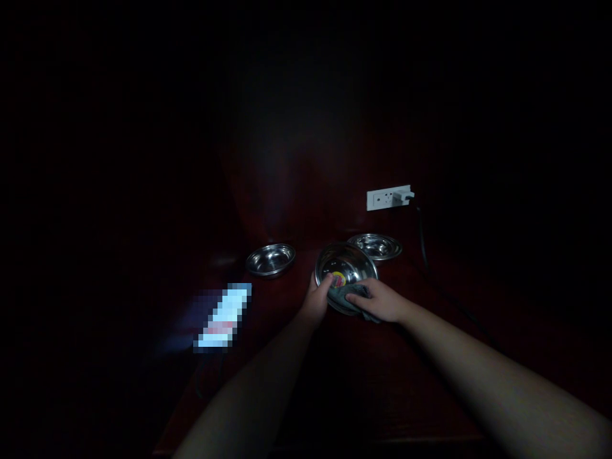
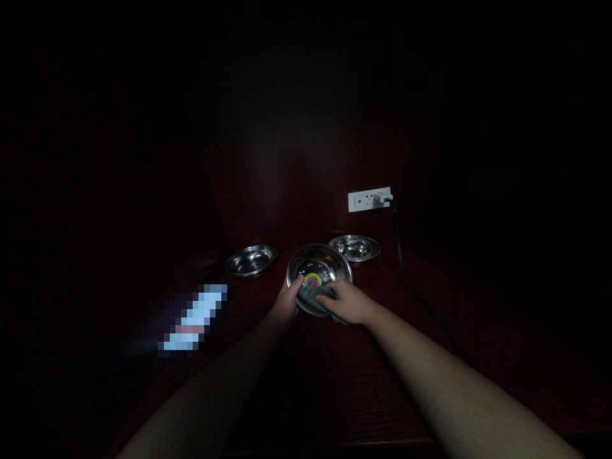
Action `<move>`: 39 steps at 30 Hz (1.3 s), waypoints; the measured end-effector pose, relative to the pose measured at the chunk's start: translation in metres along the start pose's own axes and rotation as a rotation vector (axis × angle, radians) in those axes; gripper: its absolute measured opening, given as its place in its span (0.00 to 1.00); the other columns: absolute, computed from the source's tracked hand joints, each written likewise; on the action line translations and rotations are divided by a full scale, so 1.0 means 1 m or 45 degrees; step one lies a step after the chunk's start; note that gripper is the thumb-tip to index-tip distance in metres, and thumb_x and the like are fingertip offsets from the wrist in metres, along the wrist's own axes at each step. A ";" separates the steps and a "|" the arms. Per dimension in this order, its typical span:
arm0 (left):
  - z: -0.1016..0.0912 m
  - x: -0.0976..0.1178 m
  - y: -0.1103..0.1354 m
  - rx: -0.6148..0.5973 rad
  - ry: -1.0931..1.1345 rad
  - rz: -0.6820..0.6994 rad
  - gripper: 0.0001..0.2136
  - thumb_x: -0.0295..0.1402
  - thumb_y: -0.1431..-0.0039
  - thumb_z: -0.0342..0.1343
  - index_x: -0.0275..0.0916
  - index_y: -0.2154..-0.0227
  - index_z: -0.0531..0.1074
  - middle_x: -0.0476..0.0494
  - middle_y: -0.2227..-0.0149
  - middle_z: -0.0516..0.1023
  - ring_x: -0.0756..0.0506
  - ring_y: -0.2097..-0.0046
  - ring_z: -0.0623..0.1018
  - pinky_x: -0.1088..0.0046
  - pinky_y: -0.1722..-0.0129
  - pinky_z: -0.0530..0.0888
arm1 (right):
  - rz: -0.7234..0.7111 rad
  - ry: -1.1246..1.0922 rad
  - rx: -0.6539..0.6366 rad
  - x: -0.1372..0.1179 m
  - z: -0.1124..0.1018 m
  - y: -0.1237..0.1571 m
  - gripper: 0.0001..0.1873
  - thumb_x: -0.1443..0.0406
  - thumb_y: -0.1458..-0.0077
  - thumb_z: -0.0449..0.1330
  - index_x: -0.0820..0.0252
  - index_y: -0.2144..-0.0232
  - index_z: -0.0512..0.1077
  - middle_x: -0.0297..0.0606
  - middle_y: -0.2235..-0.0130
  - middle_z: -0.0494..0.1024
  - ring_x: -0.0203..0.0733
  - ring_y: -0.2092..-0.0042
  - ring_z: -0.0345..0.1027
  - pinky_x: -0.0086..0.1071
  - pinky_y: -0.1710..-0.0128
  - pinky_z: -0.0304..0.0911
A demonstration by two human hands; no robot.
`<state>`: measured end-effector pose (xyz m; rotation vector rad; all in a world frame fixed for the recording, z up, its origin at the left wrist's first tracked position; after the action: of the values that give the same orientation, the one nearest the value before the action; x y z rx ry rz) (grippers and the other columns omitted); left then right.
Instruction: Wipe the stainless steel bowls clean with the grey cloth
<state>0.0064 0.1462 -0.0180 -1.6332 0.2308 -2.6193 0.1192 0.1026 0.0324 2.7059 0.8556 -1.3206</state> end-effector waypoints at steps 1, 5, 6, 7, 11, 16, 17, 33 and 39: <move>0.000 -0.001 0.000 0.005 0.006 -0.005 0.26 0.40 0.51 0.59 0.41 0.49 0.64 0.39 0.53 0.75 0.42 0.52 0.75 0.60 0.48 0.68 | -0.011 0.005 -0.001 -0.002 0.000 0.000 0.17 0.56 0.46 0.54 0.64 0.67 0.75 0.41 0.68 0.80 0.41 0.67 0.72 0.31 0.64 0.66; -0.002 -0.003 -0.002 0.031 0.033 -0.026 0.25 0.40 0.52 0.60 0.40 0.51 0.65 0.39 0.54 0.75 0.42 0.53 0.75 0.60 0.48 0.68 | -0.067 -0.004 0.003 -0.008 -0.001 0.001 0.16 0.58 0.46 0.55 0.63 0.63 0.75 0.40 0.64 0.80 0.42 0.63 0.72 0.32 0.60 0.65; -0.002 -0.003 -0.002 0.042 0.045 -0.024 0.25 0.40 0.52 0.60 0.40 0.51 0.65 0.39 0.54 0.75 0.42 0.53 0.76 0.60 0.48 0.68 | -0.074 -0.002 0.003 -0.009 -0.001 0.002 0.16 0.58 0.46 0.55 0.63 0.64 0.75 0.40 0.63 0.80 0.41 0.63 0.72 0.32 0.60 0.65; -0.003 -0.003 -0.002 0.055 0.060 -0.018 0.25 0.40 0.53 0.61 0.40 0.51 0.65 0.40 0.54 0.75 0.42 0.54 0.76 0.60 0.49 0.69 | -0.077 0.003 -0.004 -0.010 -0.001 0.002 0.16 0.58 0.46 0.55 0.63 0.64 0.75 0.40 0.64 0.80 0.41 0.63 0.72 0.32 0.60 0.65; -0.002 -0.004 -0.001 0.075 0.095 -0.024 0.25 0.39 0.54 0.61 0.38 0.51 0.65 0.39 0.55 0.76 0.41 0.55 0.76 0.60 0.50 0.69 | -0.068 0.028 -0.036 -0.011 0.002 0.004 0.15 0.59 0.46 0.54 0.63 0.67 0.75 0.38 0.69 0.78 0.39 0.68 0.70 0.29 0.66 0.64; 0.001 -0.003 0.005 0.038 0.046 -0.068 0.25 0.42 0.52 0.59 0.37 0.51 0.65 0.38 0.54 0.76 0.40 0.54 0.76 0.60 0.50 0.69 | -0.063 -0.034 -0.054 -0.012 0.005 0.006 0.14 0.60 0.46 0.54 0.64 0.69 0.73 0.37 0.71 0.76 0.36 0.70 0.67 0.28 0.69 0.61; 0.001 -0.001 0.007 0.031 0.031 -0.067 0.25 0.42 0.51 0.59 0.38 0.51 0.65 0.37 0.54 0.76 0.40 0.53 0.76 0.60 0.50 0.69 | -0.055 -0.048 -0.050 -0.011 0.006 0.007 0.13 0.60 0.46 0.54 0.64 0.70 0.73 0.36 0.72 0.75 0.36 0.70 0.67 0.28 0.69 0.61; -0.003 0.004 0.012 0.067 -0.100 -0.002 0.25 0.42 0.50 0.58 0.39 0.49 0.64 0.39 0.53 0.75 0.42 0.53 0.75 0.63 0.50 0.69 | 0.010 -0.151 0.031 -0.006 0.007 0.008 0.14 0.59 0.46 0.54 0.64 0.69 0.73 0.38 0.70 0.77 0.39 0.69 0.69 0.31 0.66 0.64; 0.004 0.011 0.008 -0.017 -0.044 0.106 0.23 0.41 0.50 0.59 0.40 0.51 0.65 0.41 0.53 0.74 0.44 0.52 0.74 0.64 0.48 0.67 | -0.008 -0.115 0.159 -0.004 -0.004 0.007 0.16 0.58 0.47 0.55 0.65 0.65 0.74 0.42 0.65 0.79 0.41 0.65 0.72 0.34 0.60 0.66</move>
<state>0.0053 0.1365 -0.0080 -1.6340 0.3089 -2.5322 0.1237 0.0956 0.0364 2.7115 0.8003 -1.5339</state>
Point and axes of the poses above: each hand's wrist, its own y-axis away from the middle knuckle, its own z-axis out of the palm, x = y × z, the point moved 10 cm from there along -y, towards the middle knuckle
